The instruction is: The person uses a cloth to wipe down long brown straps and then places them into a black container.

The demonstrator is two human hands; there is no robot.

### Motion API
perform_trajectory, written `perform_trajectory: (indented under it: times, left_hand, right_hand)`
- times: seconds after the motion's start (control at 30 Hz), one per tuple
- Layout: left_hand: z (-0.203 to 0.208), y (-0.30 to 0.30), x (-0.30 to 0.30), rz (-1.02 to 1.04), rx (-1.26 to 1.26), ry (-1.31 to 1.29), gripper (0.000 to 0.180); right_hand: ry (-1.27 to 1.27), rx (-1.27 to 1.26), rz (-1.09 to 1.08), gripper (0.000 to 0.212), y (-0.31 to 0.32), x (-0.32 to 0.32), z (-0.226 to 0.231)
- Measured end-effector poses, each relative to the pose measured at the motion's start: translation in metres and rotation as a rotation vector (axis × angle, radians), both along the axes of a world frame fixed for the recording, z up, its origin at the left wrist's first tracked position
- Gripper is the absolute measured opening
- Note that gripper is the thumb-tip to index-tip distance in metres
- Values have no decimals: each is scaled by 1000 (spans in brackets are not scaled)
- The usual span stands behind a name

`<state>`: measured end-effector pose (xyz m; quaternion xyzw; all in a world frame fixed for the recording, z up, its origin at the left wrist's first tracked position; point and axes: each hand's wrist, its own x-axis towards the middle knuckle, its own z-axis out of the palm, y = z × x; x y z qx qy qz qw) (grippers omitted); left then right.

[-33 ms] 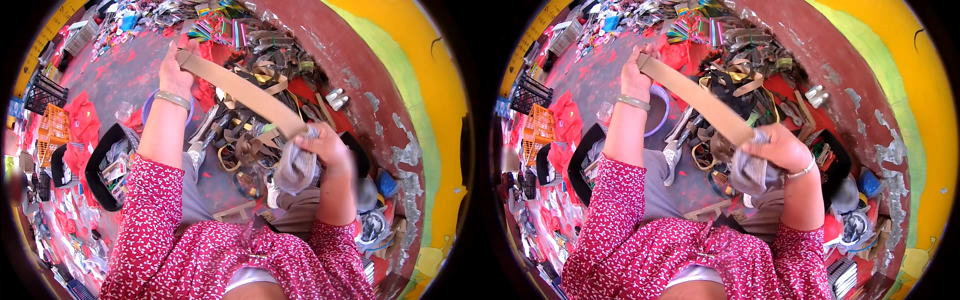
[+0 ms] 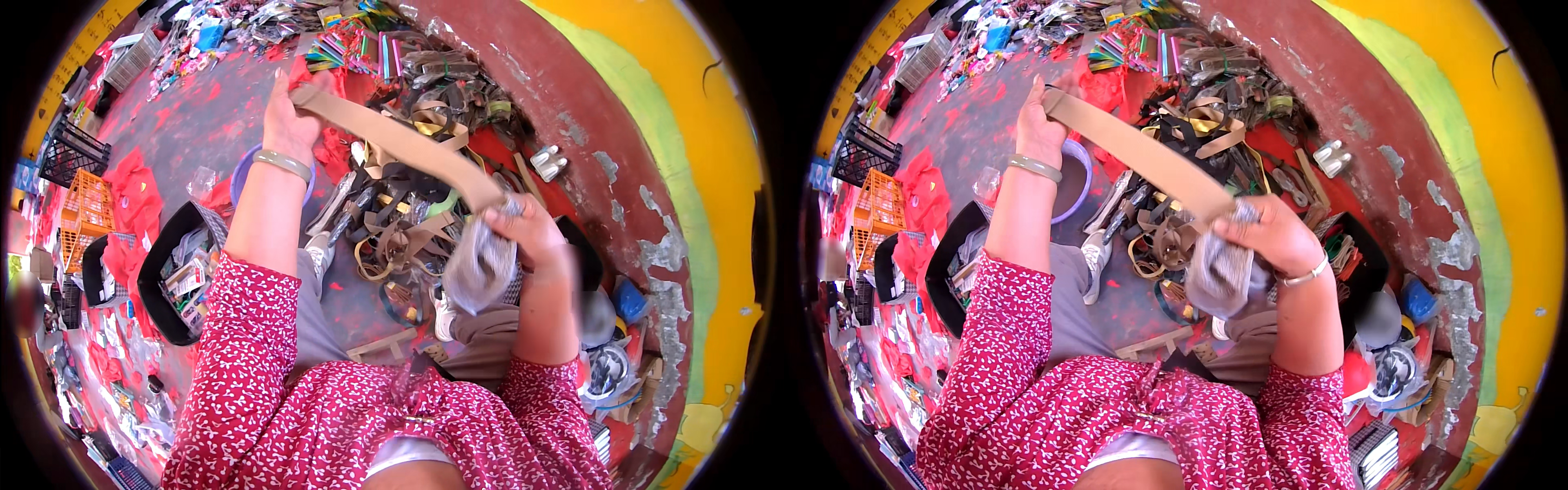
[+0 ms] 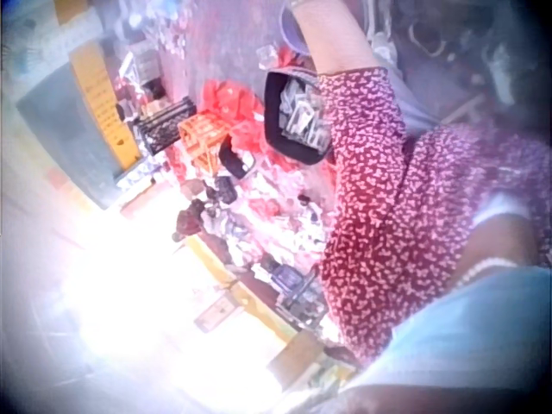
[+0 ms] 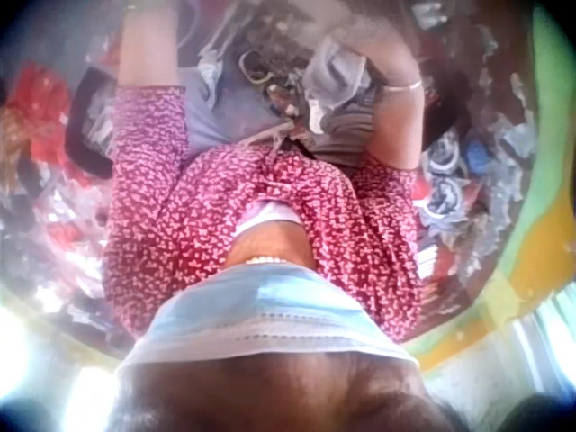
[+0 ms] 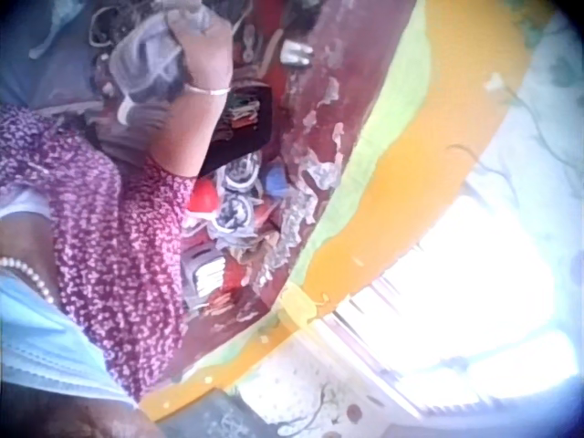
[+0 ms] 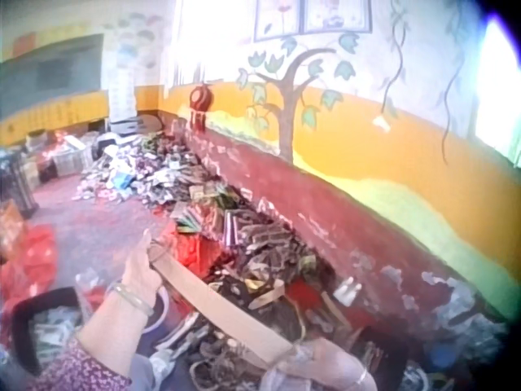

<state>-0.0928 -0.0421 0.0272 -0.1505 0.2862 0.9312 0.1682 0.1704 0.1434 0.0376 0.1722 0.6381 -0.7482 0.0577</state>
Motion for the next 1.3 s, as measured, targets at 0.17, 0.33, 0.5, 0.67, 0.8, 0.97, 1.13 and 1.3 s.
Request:
perform_trajectory:
  times: [0.17,0.33,0.5,0.67,0.8,0.97,1.13,1.3]
  left_hand:
    - [-30,19,11,-274,86,21,57]
    - [-60,46,39,-815,-230,179,56]
    - [-27,64,89,-1041,-201,155,37]
    - [-30,61,89,-1079,89,64,27]
    - [-30,64,88,-935,86,113,24]
    - [-21,55,89,-742,-44,310,23]
    - [-14,50,88,-615,-72,407,22]
    - [-21,53,77,-500,-128,364,21]
  right_hand:
    - [265,-376,-221,18,6,-33,-18]
    - [192,-352,-264,21,0,-64,-27]
    - [187,-293,-235,19,0,-77,-38]
    - [186,-265,-180,20,-9,-80,-33]
    - [119,-280,-166,21,-9,-79,-38]
    - [120,-345,-151,22,-20,-86,-32]
    - [107,-395,-181,19,-32,-89,-26]
    - [61,-376,-114,14,-37,-82,-28]
